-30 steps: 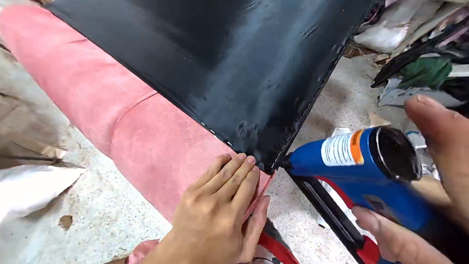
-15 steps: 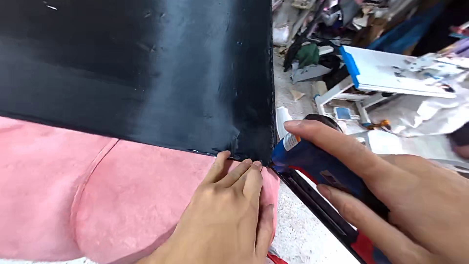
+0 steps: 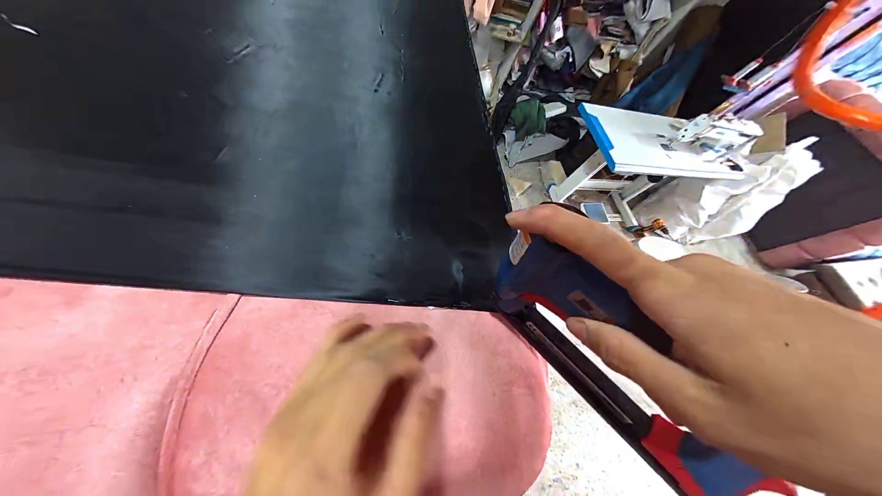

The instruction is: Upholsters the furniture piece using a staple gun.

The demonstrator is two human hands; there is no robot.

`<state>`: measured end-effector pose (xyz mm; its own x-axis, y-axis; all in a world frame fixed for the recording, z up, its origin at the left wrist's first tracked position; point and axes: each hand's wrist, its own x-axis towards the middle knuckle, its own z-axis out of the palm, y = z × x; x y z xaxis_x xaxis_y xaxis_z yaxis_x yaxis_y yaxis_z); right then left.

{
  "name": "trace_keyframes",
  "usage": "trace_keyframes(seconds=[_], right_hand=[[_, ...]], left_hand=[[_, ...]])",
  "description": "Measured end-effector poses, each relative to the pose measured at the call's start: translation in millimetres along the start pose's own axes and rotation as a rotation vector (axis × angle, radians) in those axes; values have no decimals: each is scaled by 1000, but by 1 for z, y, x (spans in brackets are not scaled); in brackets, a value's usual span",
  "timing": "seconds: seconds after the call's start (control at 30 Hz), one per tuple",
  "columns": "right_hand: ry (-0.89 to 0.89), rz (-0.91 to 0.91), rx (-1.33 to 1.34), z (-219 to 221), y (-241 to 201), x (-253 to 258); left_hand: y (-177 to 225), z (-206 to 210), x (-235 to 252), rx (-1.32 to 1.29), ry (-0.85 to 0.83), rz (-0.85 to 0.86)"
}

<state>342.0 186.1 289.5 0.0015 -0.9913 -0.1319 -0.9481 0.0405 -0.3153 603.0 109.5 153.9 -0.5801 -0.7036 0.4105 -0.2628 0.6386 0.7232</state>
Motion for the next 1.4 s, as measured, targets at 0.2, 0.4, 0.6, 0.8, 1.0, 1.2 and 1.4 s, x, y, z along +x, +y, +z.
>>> trace_keyframes(seconds=[0.2,0.4,0.6,0.8,1.0,1.2,1.4], right_hand=[[94,262,188,-9,-19,-56],[113,504,309,32,-64,-130],[297,665,413,92,-113,-163],[526,804,544,120,-162,-179],[563,807,637,123,-187,-194],[549,761,512,96,-181,-143],[343,674,309,40,-150,-27]], left_hand=[[-113,-148,5,535,16,-209],[-158,-204,61,512,-277,118],[-91,-83,93,302,-511,501],[-40,-11,133,314,-765,578],[-43,-14,132,371,-806,529],[-50,-15,132,312,-873,439],[-58,-15,145,214,-942,522]])
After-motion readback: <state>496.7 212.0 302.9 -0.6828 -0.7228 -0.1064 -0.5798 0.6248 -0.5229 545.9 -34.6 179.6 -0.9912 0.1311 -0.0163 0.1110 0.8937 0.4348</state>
